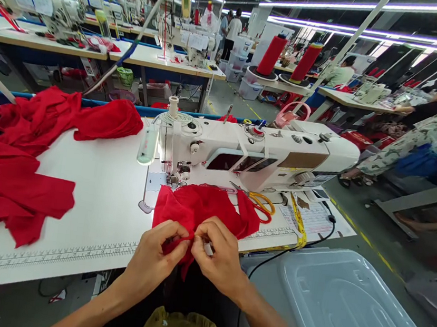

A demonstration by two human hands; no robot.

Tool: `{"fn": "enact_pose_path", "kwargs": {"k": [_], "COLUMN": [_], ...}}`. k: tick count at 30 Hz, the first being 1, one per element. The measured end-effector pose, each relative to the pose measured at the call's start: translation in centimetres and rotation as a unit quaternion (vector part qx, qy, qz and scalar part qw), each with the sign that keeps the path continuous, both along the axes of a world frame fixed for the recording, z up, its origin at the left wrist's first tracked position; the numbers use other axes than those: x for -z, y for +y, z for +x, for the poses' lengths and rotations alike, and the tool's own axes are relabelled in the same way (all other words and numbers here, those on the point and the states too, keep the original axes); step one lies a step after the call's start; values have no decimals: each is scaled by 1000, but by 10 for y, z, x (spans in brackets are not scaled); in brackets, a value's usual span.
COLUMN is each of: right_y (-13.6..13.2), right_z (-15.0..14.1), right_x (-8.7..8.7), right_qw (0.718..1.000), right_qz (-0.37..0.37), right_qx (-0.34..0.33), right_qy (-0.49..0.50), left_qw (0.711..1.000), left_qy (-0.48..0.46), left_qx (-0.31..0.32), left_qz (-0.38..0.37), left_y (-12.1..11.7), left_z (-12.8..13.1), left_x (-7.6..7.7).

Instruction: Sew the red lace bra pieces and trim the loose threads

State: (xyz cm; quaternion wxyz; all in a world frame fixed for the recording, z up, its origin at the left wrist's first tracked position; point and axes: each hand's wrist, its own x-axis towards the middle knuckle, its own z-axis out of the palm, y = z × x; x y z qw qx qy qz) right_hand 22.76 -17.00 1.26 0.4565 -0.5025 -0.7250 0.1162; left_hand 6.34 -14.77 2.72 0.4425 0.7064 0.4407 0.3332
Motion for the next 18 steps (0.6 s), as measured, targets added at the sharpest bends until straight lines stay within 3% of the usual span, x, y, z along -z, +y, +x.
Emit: {"fn": "enact_pose_path", "kwargs": {"k": [3, 7, 9, 11, 14, 18], "right_y": [3, 7, 5, 1, -6, -5], "right_z": [2, 19, 28, 33, 29, 16], "right_x": [4, 9, 10, 8, 4, 0], "right_qw": [984, 908, 889, 921, 978, 995], "right_qz": [-110, -194, -203, -190, -119, -63], "right_qx": [-15, 29, 41, 15, -34, -67], "right_qy": [139, 371, 408, 341, 166, 46], "left_qw": [1000, 1000, 1000, 1000, 1000, 1000], "left_qy": [2, 15, 19, 15, 4, 10], "left_qx": [19, 18, 8, -1, -8, -1], "left_qz": [-14, -13, -9, -5, 3, 16], "left_y": [0, 0, 0, 0, 0, -1], "left_z": [-1, -7, -11, -12, -11, -8], "left_x": [0, 1, 3, 5, 6, 7]}}
